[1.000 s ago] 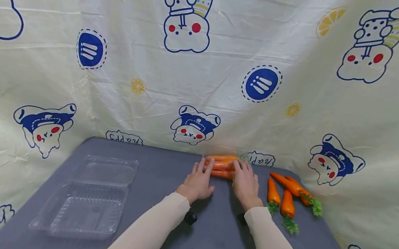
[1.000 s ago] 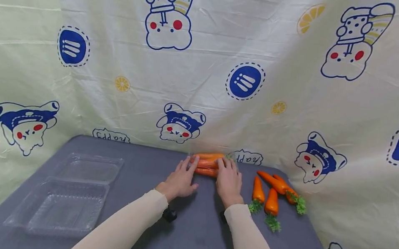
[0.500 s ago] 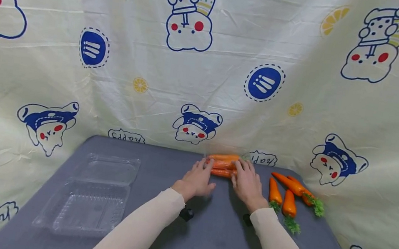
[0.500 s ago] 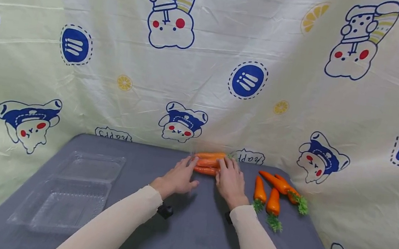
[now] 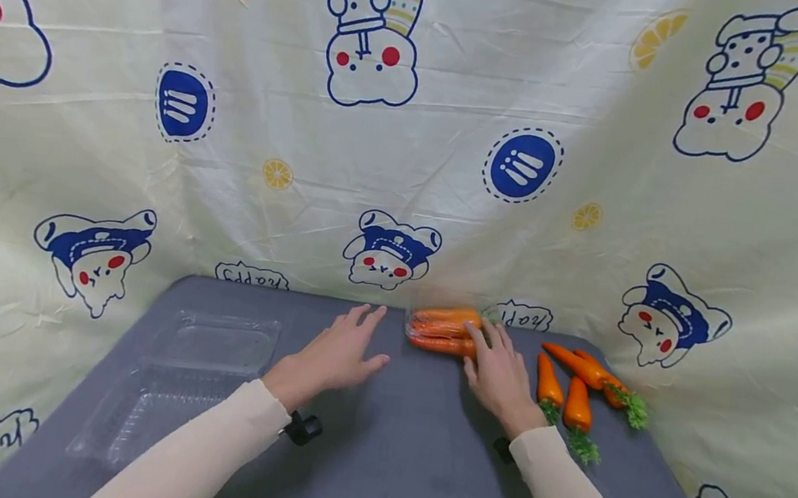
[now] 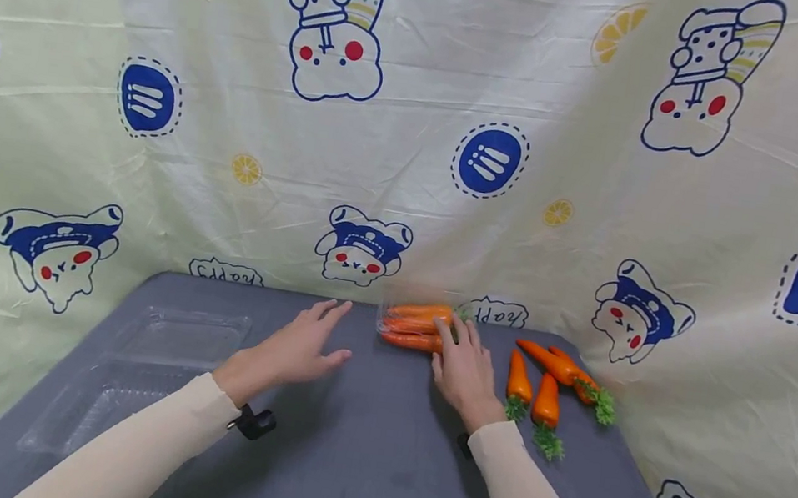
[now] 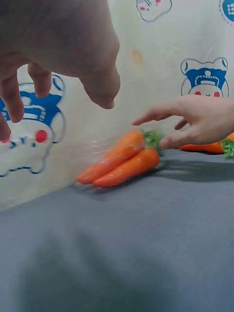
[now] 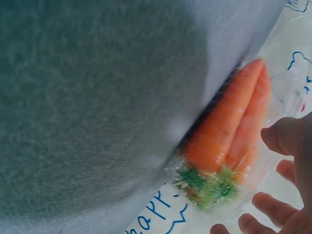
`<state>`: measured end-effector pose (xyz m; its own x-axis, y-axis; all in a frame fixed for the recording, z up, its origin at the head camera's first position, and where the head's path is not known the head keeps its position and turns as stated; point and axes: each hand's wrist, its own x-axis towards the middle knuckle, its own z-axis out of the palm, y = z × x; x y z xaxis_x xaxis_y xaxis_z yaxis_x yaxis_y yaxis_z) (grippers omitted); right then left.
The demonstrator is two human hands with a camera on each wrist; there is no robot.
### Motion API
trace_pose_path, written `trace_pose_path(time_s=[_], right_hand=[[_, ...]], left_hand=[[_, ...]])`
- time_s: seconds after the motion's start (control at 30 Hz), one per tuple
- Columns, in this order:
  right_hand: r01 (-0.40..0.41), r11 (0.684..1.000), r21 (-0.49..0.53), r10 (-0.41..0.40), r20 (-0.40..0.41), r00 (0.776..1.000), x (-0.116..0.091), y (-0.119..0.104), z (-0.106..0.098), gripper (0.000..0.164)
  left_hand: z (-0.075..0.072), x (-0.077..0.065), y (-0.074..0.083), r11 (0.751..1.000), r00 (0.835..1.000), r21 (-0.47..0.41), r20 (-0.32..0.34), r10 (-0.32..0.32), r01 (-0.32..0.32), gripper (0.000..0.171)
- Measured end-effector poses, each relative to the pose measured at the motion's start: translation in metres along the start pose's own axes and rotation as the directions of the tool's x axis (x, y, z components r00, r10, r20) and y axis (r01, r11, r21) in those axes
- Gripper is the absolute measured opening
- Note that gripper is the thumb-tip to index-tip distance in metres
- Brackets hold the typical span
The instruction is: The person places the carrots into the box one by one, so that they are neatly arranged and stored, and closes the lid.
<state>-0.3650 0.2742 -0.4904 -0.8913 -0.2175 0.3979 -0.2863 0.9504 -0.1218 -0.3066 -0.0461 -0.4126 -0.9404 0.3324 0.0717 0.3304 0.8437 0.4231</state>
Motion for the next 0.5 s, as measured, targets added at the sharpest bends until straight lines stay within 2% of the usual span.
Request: trace_pose_path(time_s=[0.27,0.4,0.5], right_hand=[[-0.019,0.998,0.058,0.020,-0.008,1.000,-0.014,-0.011,-0.013,0.066],[0.003,0.997,0.079,-0.002,-0.020,1.000,-0.022,-0.025,-0.022,0.068],[0.024,0.994,0.103,-0.022,-0.023,0.999,-0.030,-0.038,-0.028,0.069]], left_hand=[[-0.019,-0.056,-0.052,0.997,0.997,-0.081,-0.083,0.002,-0.008,0.080],[-0.031,-0.088,-0.083,0.998,0.991,-0.065,-0.137,-0.012,0.003,0.077],[-0.040,-0.108,-0.105,0.998,0.985,-0.048,-0.165,-0.056,0.049,0.075]])
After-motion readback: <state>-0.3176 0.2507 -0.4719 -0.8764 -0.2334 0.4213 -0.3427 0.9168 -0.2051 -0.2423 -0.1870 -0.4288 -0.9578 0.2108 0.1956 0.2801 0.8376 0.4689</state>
